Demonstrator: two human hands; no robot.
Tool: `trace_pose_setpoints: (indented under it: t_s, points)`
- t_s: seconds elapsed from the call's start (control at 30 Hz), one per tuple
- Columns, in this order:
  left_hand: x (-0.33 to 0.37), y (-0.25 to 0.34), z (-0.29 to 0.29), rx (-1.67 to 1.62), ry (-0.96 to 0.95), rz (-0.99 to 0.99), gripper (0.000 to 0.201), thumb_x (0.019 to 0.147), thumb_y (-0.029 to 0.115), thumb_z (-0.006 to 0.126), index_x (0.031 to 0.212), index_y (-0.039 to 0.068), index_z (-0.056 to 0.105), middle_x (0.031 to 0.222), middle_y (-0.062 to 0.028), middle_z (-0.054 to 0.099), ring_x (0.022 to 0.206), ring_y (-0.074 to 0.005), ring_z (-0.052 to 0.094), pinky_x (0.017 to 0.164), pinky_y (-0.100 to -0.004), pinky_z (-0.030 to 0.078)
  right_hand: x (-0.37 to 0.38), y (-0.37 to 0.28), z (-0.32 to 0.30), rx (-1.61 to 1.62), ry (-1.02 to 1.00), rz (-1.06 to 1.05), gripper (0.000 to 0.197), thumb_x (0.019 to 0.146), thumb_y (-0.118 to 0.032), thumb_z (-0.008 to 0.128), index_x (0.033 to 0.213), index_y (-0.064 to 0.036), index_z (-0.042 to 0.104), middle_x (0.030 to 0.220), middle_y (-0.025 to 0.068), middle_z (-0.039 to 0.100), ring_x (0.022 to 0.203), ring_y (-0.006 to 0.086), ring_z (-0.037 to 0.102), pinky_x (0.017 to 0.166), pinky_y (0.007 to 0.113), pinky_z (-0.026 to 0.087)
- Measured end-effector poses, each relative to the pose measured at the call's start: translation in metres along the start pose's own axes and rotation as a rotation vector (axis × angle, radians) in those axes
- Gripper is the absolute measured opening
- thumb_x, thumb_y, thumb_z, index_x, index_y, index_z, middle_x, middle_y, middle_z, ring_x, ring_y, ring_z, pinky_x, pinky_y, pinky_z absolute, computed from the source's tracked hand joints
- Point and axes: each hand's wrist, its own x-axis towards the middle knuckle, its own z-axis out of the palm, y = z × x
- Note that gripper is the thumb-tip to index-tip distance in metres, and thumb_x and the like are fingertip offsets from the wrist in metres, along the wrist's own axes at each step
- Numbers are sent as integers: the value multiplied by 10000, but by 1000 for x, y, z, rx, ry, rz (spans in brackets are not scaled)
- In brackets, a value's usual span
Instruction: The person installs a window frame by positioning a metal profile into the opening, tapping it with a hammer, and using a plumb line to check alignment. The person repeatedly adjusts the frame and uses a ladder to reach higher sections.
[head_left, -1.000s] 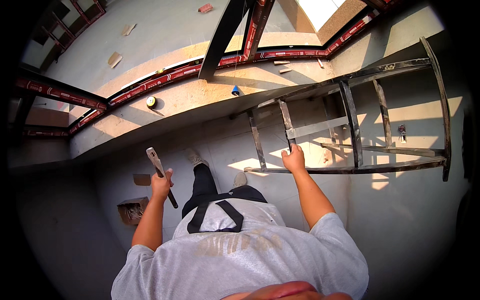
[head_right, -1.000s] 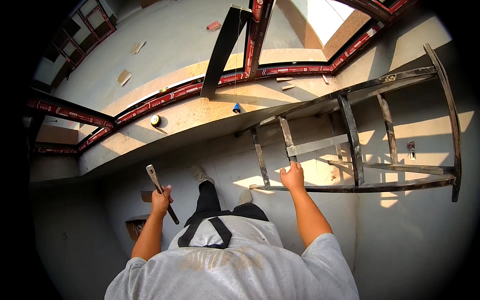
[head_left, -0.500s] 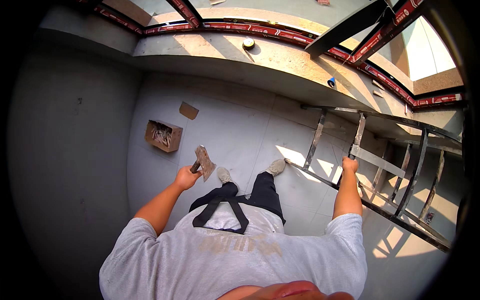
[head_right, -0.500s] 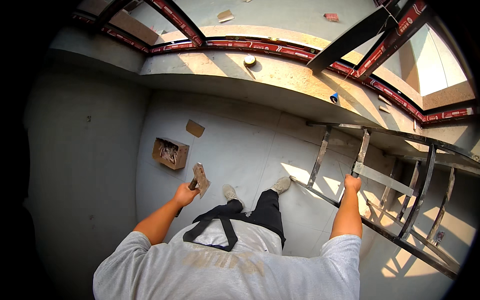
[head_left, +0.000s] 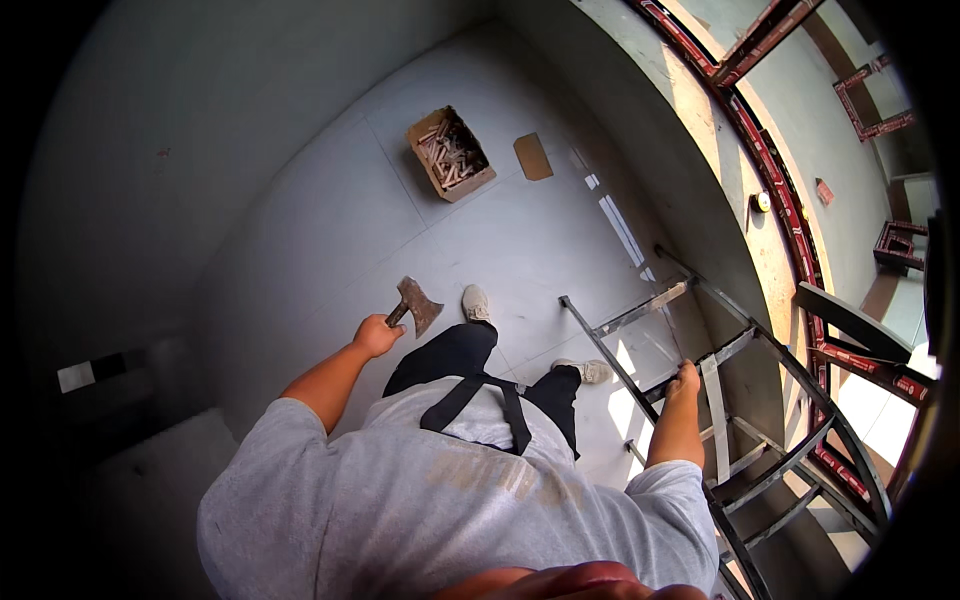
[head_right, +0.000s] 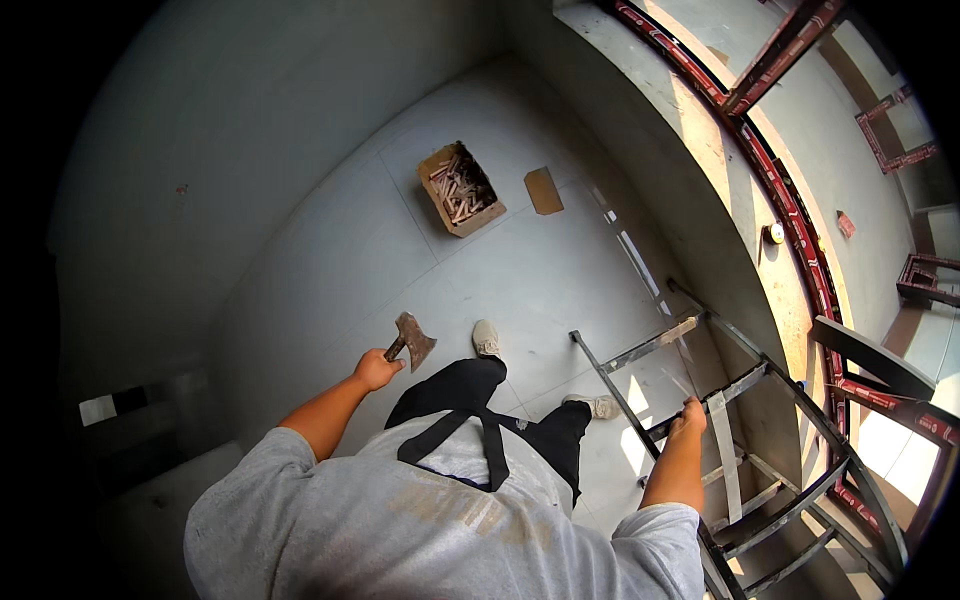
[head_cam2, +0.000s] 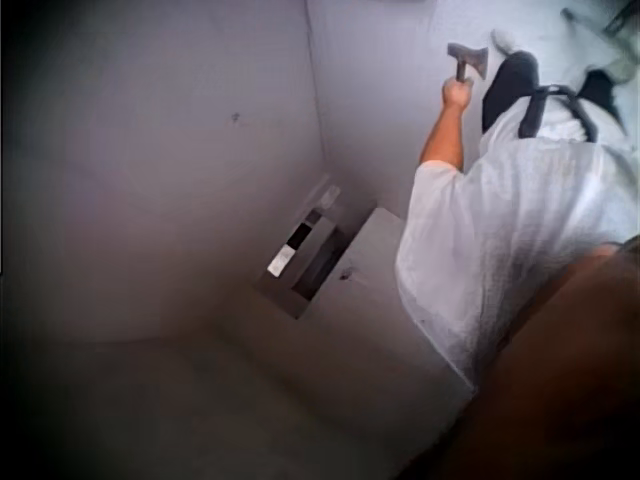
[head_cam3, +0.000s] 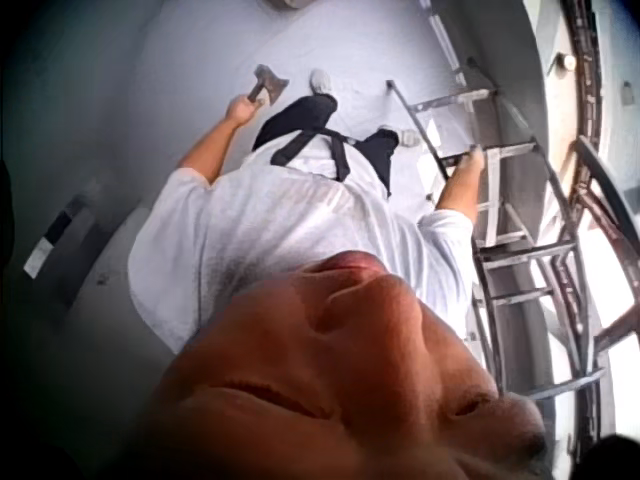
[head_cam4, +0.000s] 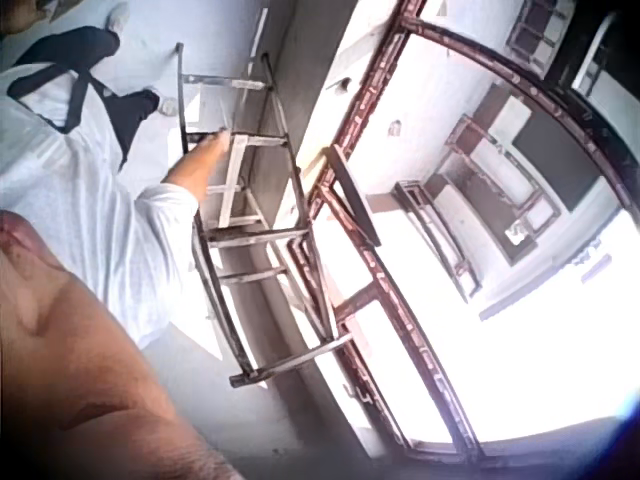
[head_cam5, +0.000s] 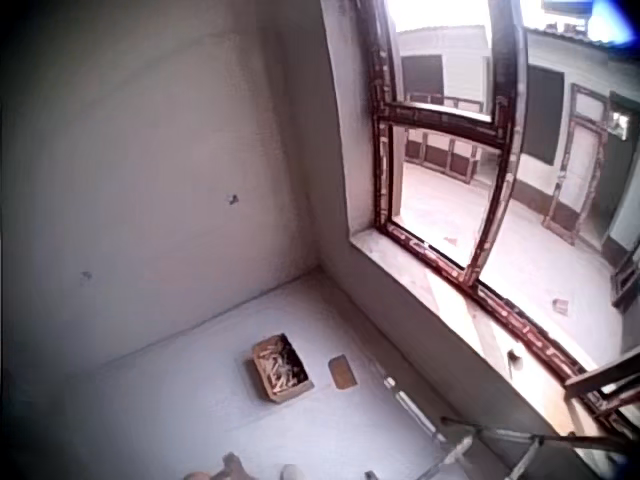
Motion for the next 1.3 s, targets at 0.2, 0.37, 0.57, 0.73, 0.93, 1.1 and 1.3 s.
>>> trace_pose_setpoints:
  t_s: [0.2, 0.37, 0.57, 0.73, 0.93, 1.1, 1.3]
  points:
    - [28, -109, -165, -110, 33, -163, 435, 853, 420, 758, 787, -3, 680, 733, -196, 688, 716, -369, 681, 707, -474, 528, -106, -13, 198, -60, -99, -13, 114, 789, -149, 652, 812, -56, 590, 875, 90, 562, 805, 248, 502, 749, 375, 439]
    - [-13, -139, -292, -165, 133, -351, 432, 864, 409, 760, 761, -1, 671, 703, -178, 678, 669, -341, 669, 676, -464, 521, -202, -36, 313, -157, -271, -155, 217, 883, -94, 530, 1058, -36, 646, 951, 135, 647, 840, 276, 582, 812, 343, 485]
    - [11, -179, -343, -318, 183, -401, 445, 873, 406, 763, 734, 0, 646, 644, -143, 639, 612, -284, 634, 630, -447, 494, -279, -78, 430, -66, -186, -17, 257, 878, -55, 530, 1100, -28, 657, 1075, 155, 673, 952, 278, 611, 887, 381, 488]
    - [155, -182, -379, -351, 67, -332, 464, 859, 423, 762, 742, -13, 653, 657, -151, 649, 630, -288, 644, 652, -444, 502, -309, -108, 531, -71, -75, -68, 235, 853, -44, 585, 1074, -15, 662, 1074, 156, 662, 937, 256, 604, 853, 376, 493]
    - [307, -169, -398, -197, -14, -192, 453, 839, 430, 774, 825, -17, 702, 774, -221, 710, 757, -389, 706, 728, -468, 537, -373, -124, 614, -11, -1, -58, 206, 848, -119, 656, 1011, 7, 657, 1003, 131, 616, 874, 226, 577, 733, 367, 496]
    - [434, -98, -484, -217, 77, -27, 423, 849, 374, 770, 748, -21, 656, 674, -190, 657, 635, -351, 650, 654, -463, 507, -431, -147, 705, 102, -51, -5, 450, 888, -179, 682, 1261, 63, 612, 1394, 207, 589, 1224, 291, 570, 1045, 371, 447]
    - [533, -74, -565, -333, 16, -10, 431, 854, 351, 793, 709, -20, 629, 621, -146, 609, 586, -250, 591, 621, -438, 486, -478, -143, 812, 160, -10, -59, 414, 856, -214, 709, 1159, 63, 655, 1186, 184, 669, 1059, 290, 630, 926, 415, 498]
